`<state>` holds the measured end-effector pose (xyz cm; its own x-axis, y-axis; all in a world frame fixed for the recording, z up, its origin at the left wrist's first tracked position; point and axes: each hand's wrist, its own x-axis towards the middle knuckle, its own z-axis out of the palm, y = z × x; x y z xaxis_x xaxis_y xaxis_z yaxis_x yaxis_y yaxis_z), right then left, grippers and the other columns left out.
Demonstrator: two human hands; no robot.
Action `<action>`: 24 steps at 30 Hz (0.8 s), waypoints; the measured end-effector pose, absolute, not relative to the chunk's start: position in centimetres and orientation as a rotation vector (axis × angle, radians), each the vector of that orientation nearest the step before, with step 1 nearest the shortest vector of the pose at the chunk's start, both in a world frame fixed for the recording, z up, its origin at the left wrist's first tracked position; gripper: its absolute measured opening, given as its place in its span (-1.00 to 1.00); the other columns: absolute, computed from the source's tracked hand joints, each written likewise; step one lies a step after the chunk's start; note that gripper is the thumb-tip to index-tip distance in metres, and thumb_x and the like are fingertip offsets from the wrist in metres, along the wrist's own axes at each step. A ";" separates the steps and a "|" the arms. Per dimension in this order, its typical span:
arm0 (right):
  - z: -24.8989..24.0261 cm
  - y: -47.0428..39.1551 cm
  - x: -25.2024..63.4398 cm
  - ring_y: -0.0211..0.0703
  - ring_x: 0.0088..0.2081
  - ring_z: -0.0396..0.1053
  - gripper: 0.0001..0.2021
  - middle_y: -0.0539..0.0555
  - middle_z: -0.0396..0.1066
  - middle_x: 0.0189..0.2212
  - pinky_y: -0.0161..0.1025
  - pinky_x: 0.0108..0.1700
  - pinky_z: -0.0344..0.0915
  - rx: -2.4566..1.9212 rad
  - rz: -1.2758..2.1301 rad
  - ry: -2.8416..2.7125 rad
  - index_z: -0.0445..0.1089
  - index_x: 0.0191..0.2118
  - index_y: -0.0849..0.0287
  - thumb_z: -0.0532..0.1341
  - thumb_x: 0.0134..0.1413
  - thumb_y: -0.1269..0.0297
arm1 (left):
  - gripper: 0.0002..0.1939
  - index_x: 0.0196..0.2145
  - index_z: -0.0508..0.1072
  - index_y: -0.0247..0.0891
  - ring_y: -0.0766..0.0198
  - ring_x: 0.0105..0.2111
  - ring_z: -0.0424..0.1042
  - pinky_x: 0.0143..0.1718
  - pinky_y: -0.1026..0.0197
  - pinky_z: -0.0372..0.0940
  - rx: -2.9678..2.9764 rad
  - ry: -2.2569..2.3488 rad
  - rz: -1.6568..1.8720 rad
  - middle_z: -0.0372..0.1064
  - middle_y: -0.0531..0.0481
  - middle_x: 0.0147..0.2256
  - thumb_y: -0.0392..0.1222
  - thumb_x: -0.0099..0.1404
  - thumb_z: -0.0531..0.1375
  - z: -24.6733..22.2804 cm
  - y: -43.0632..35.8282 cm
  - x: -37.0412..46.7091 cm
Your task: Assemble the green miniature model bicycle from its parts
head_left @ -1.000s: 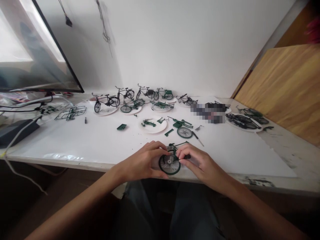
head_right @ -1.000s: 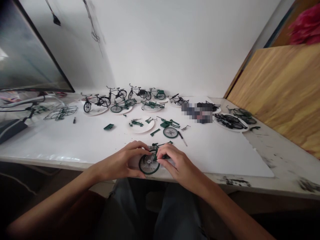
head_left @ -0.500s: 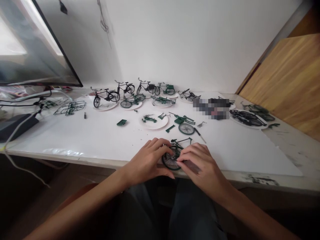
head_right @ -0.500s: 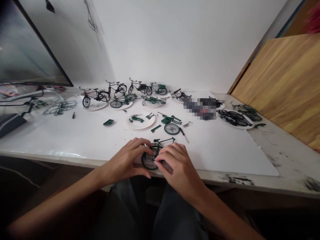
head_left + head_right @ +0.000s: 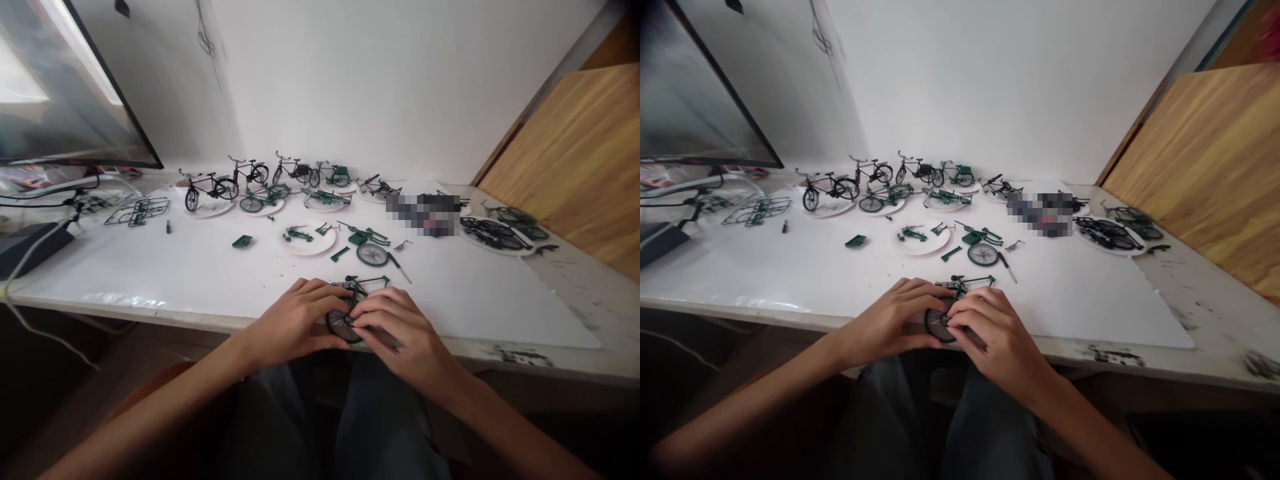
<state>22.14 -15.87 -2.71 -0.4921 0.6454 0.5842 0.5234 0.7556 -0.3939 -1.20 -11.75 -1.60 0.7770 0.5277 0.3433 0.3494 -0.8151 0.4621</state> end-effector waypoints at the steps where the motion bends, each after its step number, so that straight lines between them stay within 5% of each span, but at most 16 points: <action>1: -2.8 -15.8 22.0 -0.03 -0.07 0.35 -0.86 0.08 0.49 -0.20 0.00 0.02 0.27 -0.885 0.195 -2.196 0.41 -0.21 0.10 0.24 0.22 0.51 | -0.56 0.07 0.38 -0.15 0.07 0.17 0.28 0.18 0.02 0.15 2.587 0.667 0.664 0.34 -0.10 0.19 0.09 0.34 0.26 -1.6 -11.7 -1.1; 13: -2.2 -15.7 22.5 0.06 0.00 0.34 -0.86 0.16 0.40 -0.07 0.08 0.05 0.31 -1.017 0.161 -2.147 0.43 -0.10 0.07 0.20 0.27 0.41 | -0.47 0.17 0.27 -0.14 0.07 0.12 0.33 0.14 0.04 0.19 2.552 0.765 0.723 0.36 -0.10 0.15 0.06 0.34 0.28 -1.9 -12.1 -0.7; 24: -1.8 -14.4 25.6 0.01 0.08 0.39 -0.74 0.12 0.43 0.04 0.01 0.15 0.35 -1.162 0.476 -2.124 0.41 0.08 0.02 0.21 0.31 0.25 | -0.41 0.17 0.25 -0.14 0.01 0.07 0.30 0.07 -0.02 0.22 2.629 0.887 0.708 0.37 -0.09 0.14 0.09 0.30 0.31 -2.2 -12.5 0.4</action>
<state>25.63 -14.38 -1.82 -0.3860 0.8424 0.3759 0.6013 0.5388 -0.5901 0.37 -12.47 -2.23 0.6921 0.6256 0.3601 0.4897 -0.7734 0.4026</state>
